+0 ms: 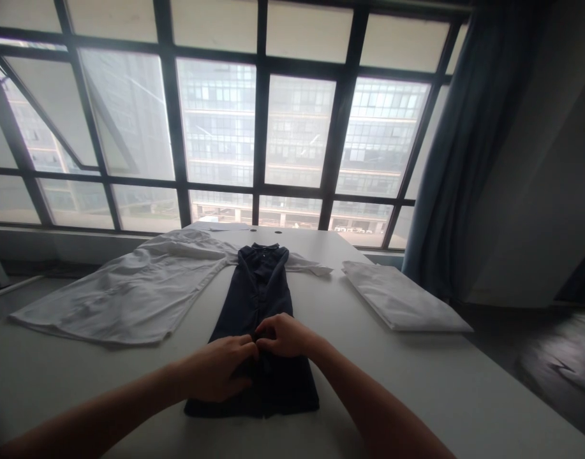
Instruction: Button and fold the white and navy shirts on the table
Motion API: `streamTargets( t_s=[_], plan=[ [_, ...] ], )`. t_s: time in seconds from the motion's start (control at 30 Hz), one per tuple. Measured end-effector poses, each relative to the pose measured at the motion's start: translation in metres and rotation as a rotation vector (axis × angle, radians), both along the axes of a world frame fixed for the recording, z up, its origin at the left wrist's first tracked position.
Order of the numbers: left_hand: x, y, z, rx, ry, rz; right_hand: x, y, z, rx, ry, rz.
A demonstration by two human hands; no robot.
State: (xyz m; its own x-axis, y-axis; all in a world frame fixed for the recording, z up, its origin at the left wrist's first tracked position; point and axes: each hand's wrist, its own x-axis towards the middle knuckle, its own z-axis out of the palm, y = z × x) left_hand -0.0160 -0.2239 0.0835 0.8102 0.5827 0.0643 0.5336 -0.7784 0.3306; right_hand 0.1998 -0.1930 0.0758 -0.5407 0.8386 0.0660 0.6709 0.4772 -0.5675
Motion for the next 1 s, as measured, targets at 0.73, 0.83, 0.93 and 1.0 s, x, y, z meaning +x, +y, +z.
streamTargets(
  t_s=[0.73,0.83,0.93,1.0],
  plan=[
    [-0.005,0.009,0.001,-0.112,-0.107,-0.142,0.0,0.01,-0.02,0.287,0.042,-0.018],
    [-0.006,0.012,-0.003,-0.217,-0.155,-0.133,0.001,0.011,-0.021,0.331,0.044,-0.012],
    [-0.007,0.021,-0.006,-0.258,-0.149,-0.17,-0.001,0.012,-0.023,0.395,0.072,-0.018],
    [-0.012,0.033,-0.008,-0.201,-0.178,-0.144,-0.004,0.011,-0.023,0.432,0.088,-0.03]
  ],
)
